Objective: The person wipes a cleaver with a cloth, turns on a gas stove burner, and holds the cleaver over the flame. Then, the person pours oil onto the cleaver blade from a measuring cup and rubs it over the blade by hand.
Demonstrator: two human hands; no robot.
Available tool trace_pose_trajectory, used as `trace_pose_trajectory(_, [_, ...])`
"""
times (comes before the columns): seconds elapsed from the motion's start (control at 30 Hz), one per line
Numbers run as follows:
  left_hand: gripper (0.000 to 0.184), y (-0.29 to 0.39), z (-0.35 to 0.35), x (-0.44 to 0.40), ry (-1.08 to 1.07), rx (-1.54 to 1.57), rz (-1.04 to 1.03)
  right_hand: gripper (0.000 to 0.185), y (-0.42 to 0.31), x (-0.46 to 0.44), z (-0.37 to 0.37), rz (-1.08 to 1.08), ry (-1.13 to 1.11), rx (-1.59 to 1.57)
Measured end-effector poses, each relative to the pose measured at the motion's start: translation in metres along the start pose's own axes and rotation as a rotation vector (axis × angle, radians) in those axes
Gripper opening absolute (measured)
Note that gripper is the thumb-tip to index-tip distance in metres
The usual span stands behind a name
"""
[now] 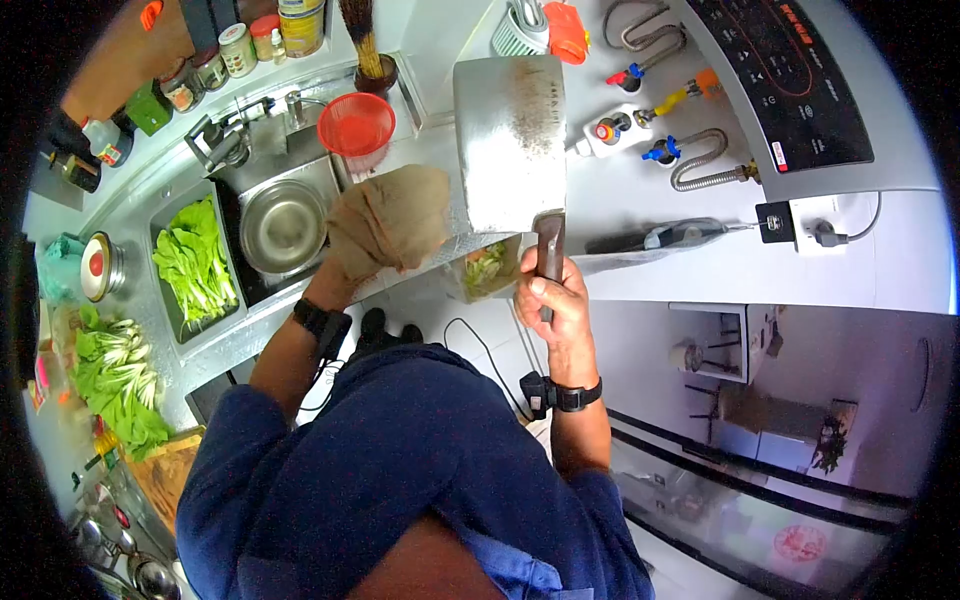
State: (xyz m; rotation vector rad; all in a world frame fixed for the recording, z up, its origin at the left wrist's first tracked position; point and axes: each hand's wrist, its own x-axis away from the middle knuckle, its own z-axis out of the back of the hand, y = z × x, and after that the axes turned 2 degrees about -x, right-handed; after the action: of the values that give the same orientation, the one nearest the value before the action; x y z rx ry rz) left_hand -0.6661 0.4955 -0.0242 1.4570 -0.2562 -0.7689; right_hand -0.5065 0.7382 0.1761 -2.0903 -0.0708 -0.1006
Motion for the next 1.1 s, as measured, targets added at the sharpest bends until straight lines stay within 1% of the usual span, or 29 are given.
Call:
trace_pose_trajectory(0.1, [0.061, -0.037, -0.014, -0.015, 0.019, 0.656, 0.090, 0.027, -0.001, 0.006, -0.003, 0.007, -0.021, -0.014])
trace_pose_trajectory(0.17, [0.056, -0.044, -0.014, -0.033, 0.014, 0.879, 0.117, 0.030, -0.004, 0.011, -0.006, 0.014, -0.025, -0.033])
trace_pose_trajectory(0.23, [0.054, -0.029, -0.009, -0.052, 0.059, -0.756, -0.256, 0.030, -0.007, 0.016, -0.008, 0.027, -0.029, -0.046])
trace_pose_trajectory(0.27, [0.054, -0.039, -0.014, -0.055, 0.054, -0.751, -0.257, 0.030, -0.008, 0.019, -0.009, 0.033, -0.043, -0.062])
trace_pose_trajectory(0.3, [0.050, -0.045, -0.019, -0.055, 0.125, -0.024, -0.003, 0.030, -0.008, 0.022, -0.011, 0.030, -0.037, -0.064])
trace_pose_trajectory(0.33, [0.045, -0.052, -0.020, -0.068, 0.187, 0.569, 0.489, 0.031, -0.008, 0.022, -0.013, 0.046, -0.055, -0.085])
trace_pose_trajectory(0.37, [0.041, -0.046, -0.018, -0.082, 0.608, 1.186, 0.920, 0.032, -0.008, 0.022, -0.015, 0.060, -0.076, -0.107])
trace_pose_trajectory(0.4, [0.041, -0.084, -0.013, -0.077, 0.613, 1.183, 0.915, 0.032, -0.008, 0.022, -0.016, 0.060, -0.083, -0.110])
trace_pose_trajectory(0.43, [0.038, -0.149, -0.008, -0.061, 0.568, 0.535, 0.964, 0.031, -0.008, 0.022, -0.016, 0.071, -0.129, -0.119])
trace_pose_trajectory(0.47, [0.037, -0.157, -0.002, -0.057, 0.532, 0.215, 0.945, 0.031, -0.009, 0.021, -0.017, 0.083, -0.175, -0.128])
trace_pose_trajectory(0.5, [0.036, -0.143, 0.006, -0.054, 0.505, -0.116, 0.944, 0.032, -0.009, 0.021, -0.018, 0.081, -0.197, -0.148])
trace_pose_trajectory(0.53, [0.032, -0.127, 0.011, -0.042, 0.554, 0.113, 0.967, 0.032, -0.007, 0.020, -0.019, 0.080, -0.205, -0.159])
trace_pose_trajectory(0.57, [0.029, -0.094, 0.015, -0.025, 0.604, 0.346, 0.984, 0.032, -0.005, 0.021, -0.020, 0.065, -0.198, -0.152])
trace_pose_trajectory(0.6, [0.029, -0.072, 0.017, -0.010, 0.626, 0.338, 0.986, 0.032, -0.002, 0.019, -0.021, 0.048, -0.199, -0.143])
trace_pose_trajectory(0.67, [0.028, -0.030, 0.024, 0.012, 0.514, 0.762, 0.764, 0.032, 0.003, 0.011, -0.024, 0.024, -0.252, -0.164])
trace_pose_trajectory(0.7, [0.028, -0.004, 0.027, 0.022, 0.550, 0.754, 0.751, 0.033, 0.005, 0.007, -0.026, 0.008, -0.282, -0.177])
trace_pose_trajectory(0.77, [0.029, 0.050, 0.034, 0.034, 0.504, 0.665, 0.642, 0.034, 0.009, -0.001, -0.027, -0.025, -0.347, -0.169])
trace_pose_trajectory(0.83, [0.030, 0.095, 0.042, 0.049, 0.552, 0.667, 0.580, 0.035, 0.014, -0.010, -0.031, -0.050, -0.389, -0.152])
trace_pose_trajectory(0.87, [0.031, 0.112, 0.045, 0.058, 0.561, 0.681, 0.532, 0.035, 0.015, -0.012, -0.033, -0.060, -0.425, -0.161])
trace_pose_trajectory(0.9, [0.036, 0.125, 0.047, 0.068, 0.570, 0.699, 0.474, 0.034, 0.015, -0.013, -0.034, -0.111, -0.414, -0.139])
trace_pose_trajectory(0.93, [0.036, 0.141, 0.046, 0.078, 0.607, 0.684, 0.463, 0.033, 0.016, -0.014, -0.036, -0.166, -0.403, -0.114])
trace_pose_trajectory(1.0, [0.039, 0.175, 0.042, 0.094, 0.597, 0.720, 0.276, 0.035, 0.020, -0.019, -0.040, -0.217, -0.478, -0.124])
trace_pose_trajectory(1.03, [0.045, 0.187, 0.040, 0.103, 0.603, 0.703, 0.241, 0.036, 0.021, -0.019, -0.045, -0.248, -0.519, -0.135])
trace_pose_trajectory(1.1, [0.045, 0.218, 0.028, 0.117, 0.661, 0.712, 0.183, 0.039, 0.022, -0.019, -0.047, -0.348, -0.573, -0.136])
